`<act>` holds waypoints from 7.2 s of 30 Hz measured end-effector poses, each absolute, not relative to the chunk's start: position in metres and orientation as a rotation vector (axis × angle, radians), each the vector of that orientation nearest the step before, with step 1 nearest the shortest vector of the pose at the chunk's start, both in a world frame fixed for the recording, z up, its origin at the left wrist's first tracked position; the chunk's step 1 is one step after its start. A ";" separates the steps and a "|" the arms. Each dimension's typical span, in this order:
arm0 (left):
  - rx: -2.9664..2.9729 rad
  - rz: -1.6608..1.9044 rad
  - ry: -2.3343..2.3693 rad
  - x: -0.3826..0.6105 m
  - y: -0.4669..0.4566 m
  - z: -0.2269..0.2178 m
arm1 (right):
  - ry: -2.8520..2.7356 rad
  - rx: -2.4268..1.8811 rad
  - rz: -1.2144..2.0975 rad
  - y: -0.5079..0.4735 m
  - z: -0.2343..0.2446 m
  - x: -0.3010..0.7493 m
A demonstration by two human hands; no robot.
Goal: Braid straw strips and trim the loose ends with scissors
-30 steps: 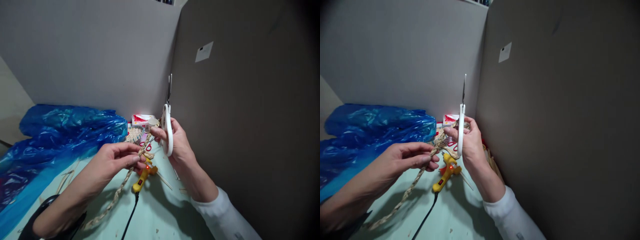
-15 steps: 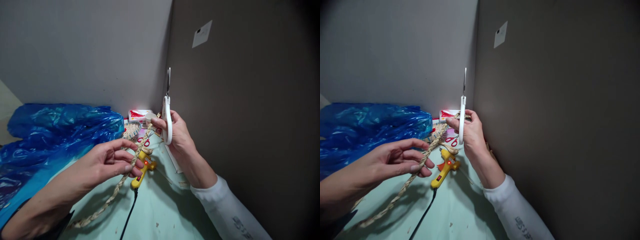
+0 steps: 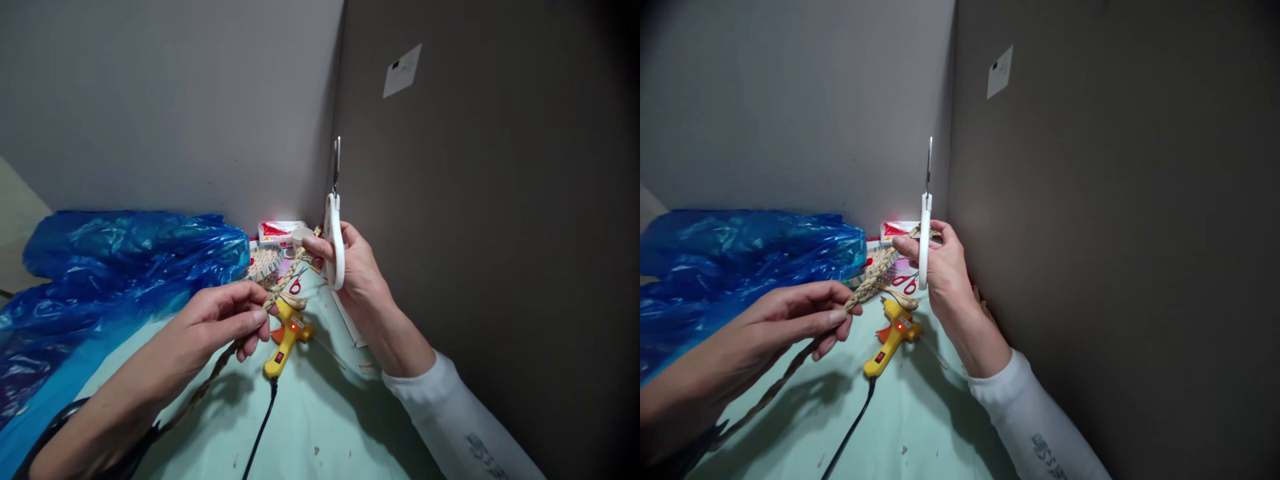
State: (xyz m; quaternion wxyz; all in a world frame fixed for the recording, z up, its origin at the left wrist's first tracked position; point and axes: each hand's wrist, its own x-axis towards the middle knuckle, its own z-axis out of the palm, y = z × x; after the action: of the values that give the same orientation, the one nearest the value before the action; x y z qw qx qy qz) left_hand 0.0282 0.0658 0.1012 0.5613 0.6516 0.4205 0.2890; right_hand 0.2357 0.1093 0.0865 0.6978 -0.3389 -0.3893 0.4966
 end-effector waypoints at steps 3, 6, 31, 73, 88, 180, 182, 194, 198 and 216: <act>1.555 0.715 0.992 0.028 0.067 0.100 | -0.882 -0.747 1.105 0.109 0.087 0.236; 1.572 0.741 1.036 0.029 0.068 0.100 | -0.878 -0.735 1.117 0.108 0.087 0.235; 1.430 0.926 0.930 0.041 0.059 0.103 | -1.066 -0.635 1.291 0.083 0.091 0.209; 1.244 1.216 0.923 0.032 0.056 0.112 | -1.549 -0.814 0.897 0.089 0.098 0.237; 1.229 1.583 0.914 0.024 0.061 0.105 | -2.036 -0.789 -0.170 0.100 0.071 0.234; 1.601 1.256 1.099 0.041 0.038 0.116 | -1.026 -0.498 1.328 0.070 0.110 0.224; 1.666 1.243 1.181 0.038 0.039 0.115 | -1.038 -0.484 1.333 0.071 0.110 0.225; 1.591 1.304 1.153 0.042 0.041 0.113 | -1.043 -0.406 1.383 0.073 0.108 0.226; 1.672 1.404 1.161 0.042 0.039 0.112 | -1.063 -0.406 1.384 0.071 0.109 0.224; 1.691 1.257 1.179 0.046 0.031 0.120 | -1.167 -0.341 1.346 0.076 0.106 0.222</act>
State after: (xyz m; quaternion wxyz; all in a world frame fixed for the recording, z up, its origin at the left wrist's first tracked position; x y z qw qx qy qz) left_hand 0.0461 0.0308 0.1199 0.3557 0.6545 0.4566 0.4864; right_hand 0.2217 0.0758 0.1059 0.6163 -0.1483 -0.5066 0.5843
